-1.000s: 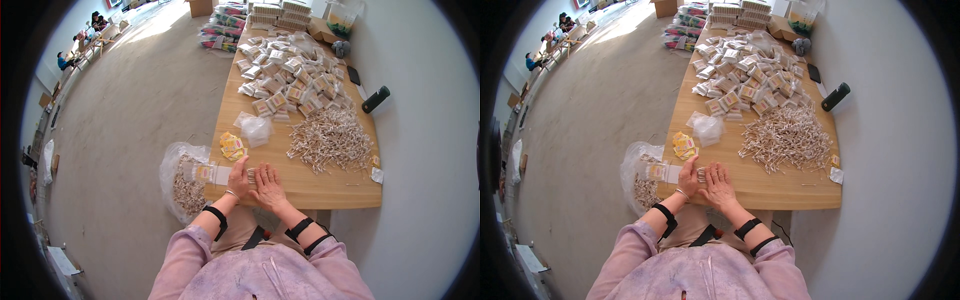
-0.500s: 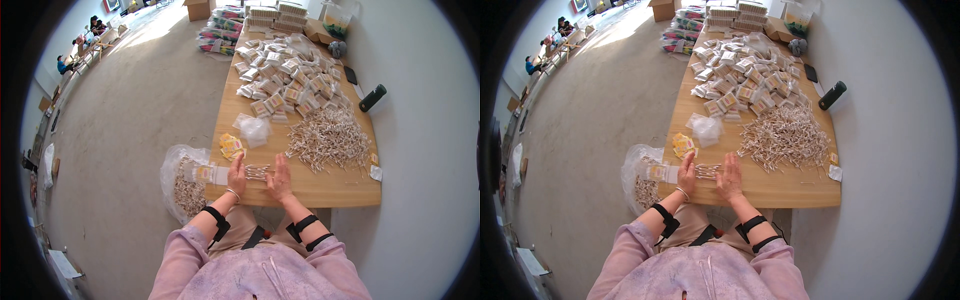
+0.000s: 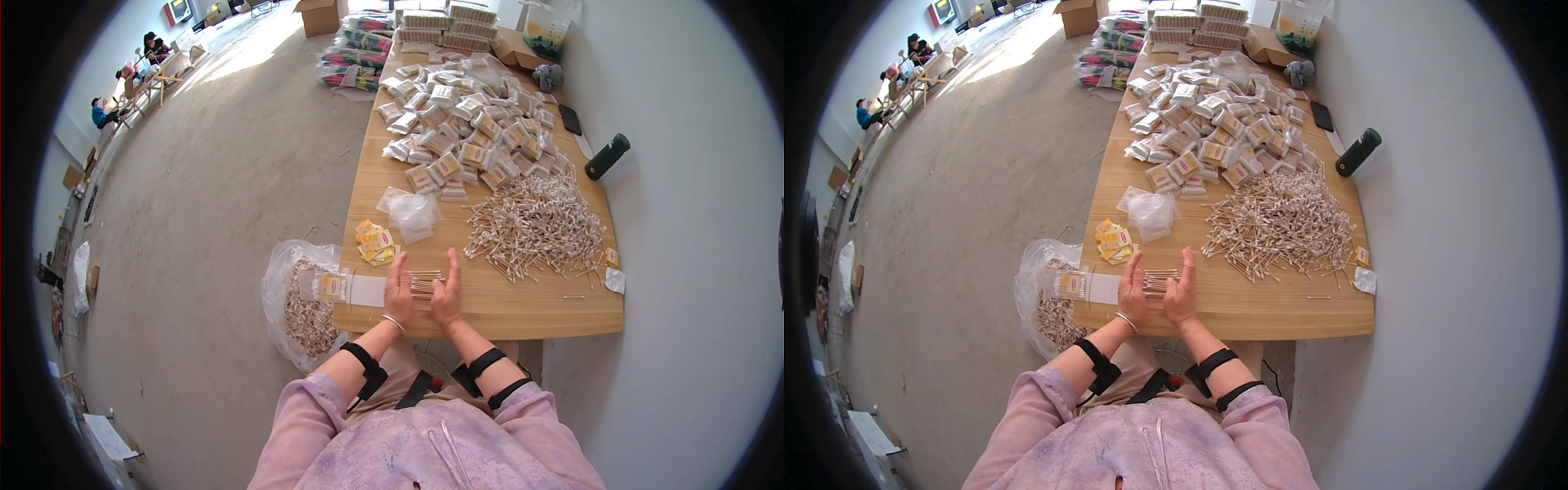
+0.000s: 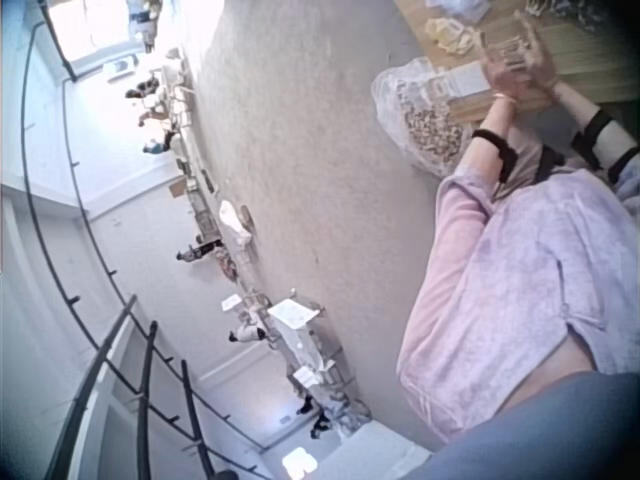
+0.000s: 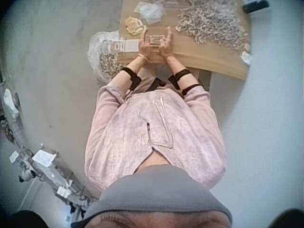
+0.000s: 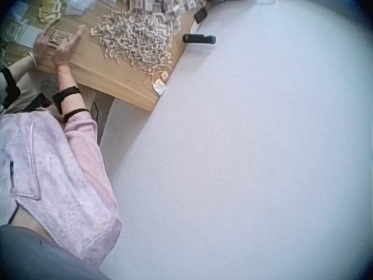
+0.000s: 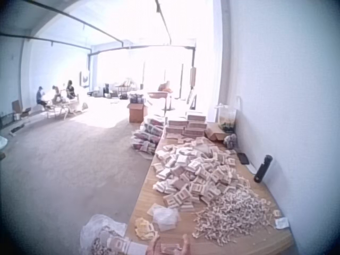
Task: The person is counting and packaging cotton swabs into small plastic bags at a table.
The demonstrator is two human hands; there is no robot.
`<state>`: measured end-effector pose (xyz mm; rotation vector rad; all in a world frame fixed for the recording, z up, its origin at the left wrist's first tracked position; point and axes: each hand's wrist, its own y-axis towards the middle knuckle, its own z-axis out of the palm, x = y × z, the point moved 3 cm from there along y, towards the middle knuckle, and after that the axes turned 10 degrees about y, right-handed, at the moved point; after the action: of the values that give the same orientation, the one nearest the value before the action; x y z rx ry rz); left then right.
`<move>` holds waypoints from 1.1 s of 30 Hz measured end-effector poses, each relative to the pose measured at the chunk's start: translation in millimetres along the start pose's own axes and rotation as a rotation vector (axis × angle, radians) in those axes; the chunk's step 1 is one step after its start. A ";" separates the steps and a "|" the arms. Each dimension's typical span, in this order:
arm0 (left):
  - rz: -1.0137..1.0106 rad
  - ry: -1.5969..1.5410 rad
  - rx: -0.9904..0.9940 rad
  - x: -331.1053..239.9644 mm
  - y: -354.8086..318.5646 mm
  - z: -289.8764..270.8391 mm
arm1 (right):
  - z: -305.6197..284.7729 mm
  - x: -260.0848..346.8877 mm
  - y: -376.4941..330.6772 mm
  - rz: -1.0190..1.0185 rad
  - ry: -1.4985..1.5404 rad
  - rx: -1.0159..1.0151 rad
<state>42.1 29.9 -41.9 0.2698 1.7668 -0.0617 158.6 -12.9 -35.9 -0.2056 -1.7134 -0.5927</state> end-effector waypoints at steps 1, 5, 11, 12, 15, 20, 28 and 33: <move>-0.045 -0.086 -0.037 4.0 3.0 -3.5 | -0.9 0.2 2.0 -0.005 -0.016 -0.003; -0.052 -0.164 -0.040 9.3 5.4 -1.1 | 4.0 -0.1 3.2 0.042 0.022 0.042; -0.065 -0.177 0.012 10.4 1.6 6.0 | 4.6 0.7 0.2 -0.018 -0.082 0.121; -0.086 -0.272 -0.002 13.0 3.3 4.4 | 0.6 0.4 -0.6 -0.020 -0.081 0.122; -0.114 -0.363 -0.011 17.3 5.1 -5.8 | 3.8 14.2 -8.7 -0.192 -0.650 0.301; -0.098 -0.359 0.025 15.2 5.1 -2.1 | 9.2 11.3 -21.2 -0.159 -1.044 0.686; -0.130 -0.339 0.046 18.5 5.6 -4.6 | 8.8 10.9 -27.3 -0.160 -0.996 0.723; -0.139 -0.400 0.080 33.8 8.3 -6.8 | 4.6 7.3 -16.3 -0.178 -1.026 0.655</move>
<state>31.0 44.1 -72.3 0.1774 1.3843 -0.2692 145.6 -25.9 -33.9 0.1542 -2.8393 0.0292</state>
